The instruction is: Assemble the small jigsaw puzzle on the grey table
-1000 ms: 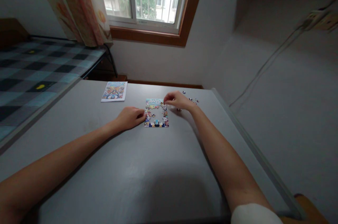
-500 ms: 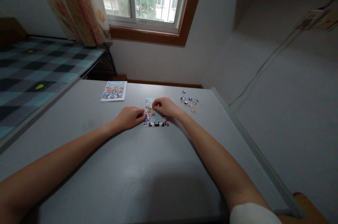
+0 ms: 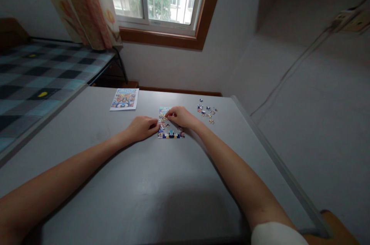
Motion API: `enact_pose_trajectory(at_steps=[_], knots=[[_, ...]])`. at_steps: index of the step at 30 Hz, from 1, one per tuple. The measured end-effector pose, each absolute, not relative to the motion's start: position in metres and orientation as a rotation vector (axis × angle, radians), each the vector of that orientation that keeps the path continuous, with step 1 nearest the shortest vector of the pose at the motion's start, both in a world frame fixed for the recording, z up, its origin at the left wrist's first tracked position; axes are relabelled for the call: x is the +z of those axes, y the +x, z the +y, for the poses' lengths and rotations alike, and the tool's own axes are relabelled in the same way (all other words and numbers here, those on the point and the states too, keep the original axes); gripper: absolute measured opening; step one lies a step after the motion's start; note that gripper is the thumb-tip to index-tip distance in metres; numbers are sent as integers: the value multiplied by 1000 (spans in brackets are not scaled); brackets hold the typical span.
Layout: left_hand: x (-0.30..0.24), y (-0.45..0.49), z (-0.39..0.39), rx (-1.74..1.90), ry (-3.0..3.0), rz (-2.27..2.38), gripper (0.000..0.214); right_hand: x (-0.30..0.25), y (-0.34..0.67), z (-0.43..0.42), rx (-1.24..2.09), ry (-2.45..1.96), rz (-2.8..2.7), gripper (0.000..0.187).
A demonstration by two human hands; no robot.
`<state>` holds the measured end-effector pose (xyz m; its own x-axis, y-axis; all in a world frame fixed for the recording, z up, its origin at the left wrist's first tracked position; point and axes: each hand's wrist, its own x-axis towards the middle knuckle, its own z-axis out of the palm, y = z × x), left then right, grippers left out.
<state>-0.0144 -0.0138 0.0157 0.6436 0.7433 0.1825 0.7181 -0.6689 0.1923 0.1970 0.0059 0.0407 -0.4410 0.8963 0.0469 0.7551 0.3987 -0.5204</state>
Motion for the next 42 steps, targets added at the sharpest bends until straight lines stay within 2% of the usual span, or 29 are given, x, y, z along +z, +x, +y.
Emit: enact_pose_trajectory(at_steps=[10,17,26,31,42], knots=[[15,-15,-13,386,2763,1229,40,37,193,6,501,-1411,-2400,19],[14,-15,-13,413,2756,1204,40,35,194,4,596,-1344,-2331,11],[15,-14,-13,384,2746,1217,41,32,197,13,988,-1252,-1997,18],[15,-15,-14,375,2748,1232,41,37,198,14,1158,-1281,-1779,6],[17,-14,-14,361,2751,1239,41,32,199,13,914,-1475,-1931,6]])
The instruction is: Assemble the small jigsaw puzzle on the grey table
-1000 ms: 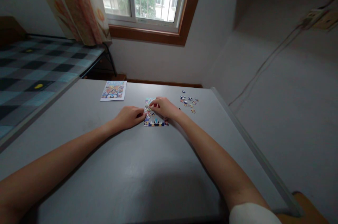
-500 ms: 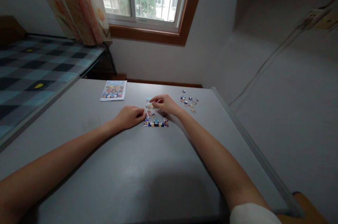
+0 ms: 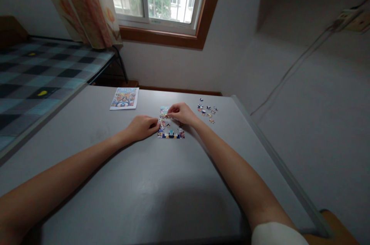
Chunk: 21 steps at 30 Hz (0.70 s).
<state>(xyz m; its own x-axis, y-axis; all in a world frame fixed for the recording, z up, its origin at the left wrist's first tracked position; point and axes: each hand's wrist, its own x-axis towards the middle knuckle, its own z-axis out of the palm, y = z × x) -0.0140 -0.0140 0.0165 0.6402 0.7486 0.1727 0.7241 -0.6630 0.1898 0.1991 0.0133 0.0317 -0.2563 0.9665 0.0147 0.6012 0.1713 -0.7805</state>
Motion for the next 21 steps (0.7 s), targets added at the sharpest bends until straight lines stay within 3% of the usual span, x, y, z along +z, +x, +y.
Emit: enact_pose_trajectory(at_steps=[21], knots=[[16,-14,-15,380,2739,1236,39,29,188,3,667,-1578,-2051,6]])
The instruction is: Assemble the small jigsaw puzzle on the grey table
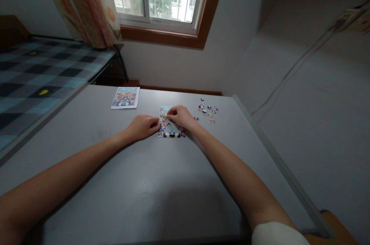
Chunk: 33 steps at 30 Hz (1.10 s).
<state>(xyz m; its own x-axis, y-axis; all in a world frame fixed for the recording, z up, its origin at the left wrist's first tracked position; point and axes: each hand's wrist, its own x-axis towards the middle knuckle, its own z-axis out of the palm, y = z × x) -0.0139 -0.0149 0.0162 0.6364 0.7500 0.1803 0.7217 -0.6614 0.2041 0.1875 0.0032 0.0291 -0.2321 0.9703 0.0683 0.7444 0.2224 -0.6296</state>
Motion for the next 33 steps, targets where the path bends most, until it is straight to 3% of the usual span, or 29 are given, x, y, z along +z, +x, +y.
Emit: enact_pose_trajectory(at_steps=[20,33], knots=[[14,-15,-15,366,2696,1280,32,39,202,8,526,-1632,-2091,8],[15,-13,-14,287,2759,1306,44,32,195,5,537,-1659,-2152,7]])
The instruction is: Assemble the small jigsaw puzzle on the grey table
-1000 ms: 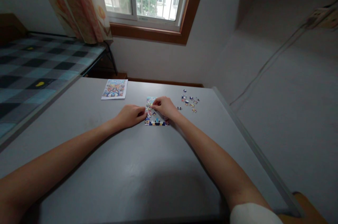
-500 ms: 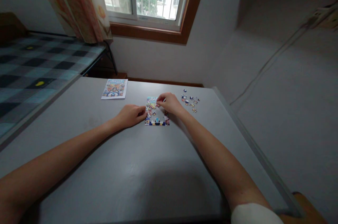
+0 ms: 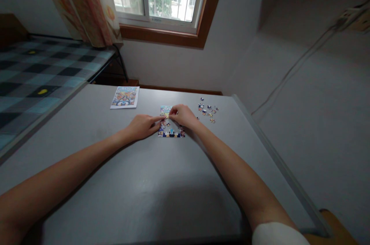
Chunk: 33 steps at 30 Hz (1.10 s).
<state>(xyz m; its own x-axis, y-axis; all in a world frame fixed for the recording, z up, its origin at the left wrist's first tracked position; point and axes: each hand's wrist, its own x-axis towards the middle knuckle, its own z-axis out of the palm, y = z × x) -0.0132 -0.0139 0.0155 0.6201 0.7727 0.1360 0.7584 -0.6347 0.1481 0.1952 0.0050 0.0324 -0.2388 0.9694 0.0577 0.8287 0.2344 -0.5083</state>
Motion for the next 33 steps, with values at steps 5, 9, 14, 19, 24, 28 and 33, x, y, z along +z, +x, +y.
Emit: enact_pose_trajectory(at_steps=[5,9,14,19,24,28,33], knots=[[14,-13,-13,281,2814,1277,44,30,195,6,552,-1671,-2145,7],[14,-14,-13,260,2840,1284,44,29,195,6,546,-1665,-2145,7],[12,-14,-14,312,2826,1266,44,34,198,6,555,-1689,-2143,8],[12,-15,-15,333,2769,1287,44,39,203,8,537,-1723,-2130,7],[13,-15,-15,348,2731,1314,43,42,204,8,546,-1732,-2165,7],[13,-14,-15,361,2715,1316,41,43,202,6,569,-1740,-2197,10],[13,-14,-15,384,2707,1299,40,43,201,5,573,-1755,-2205,11]])
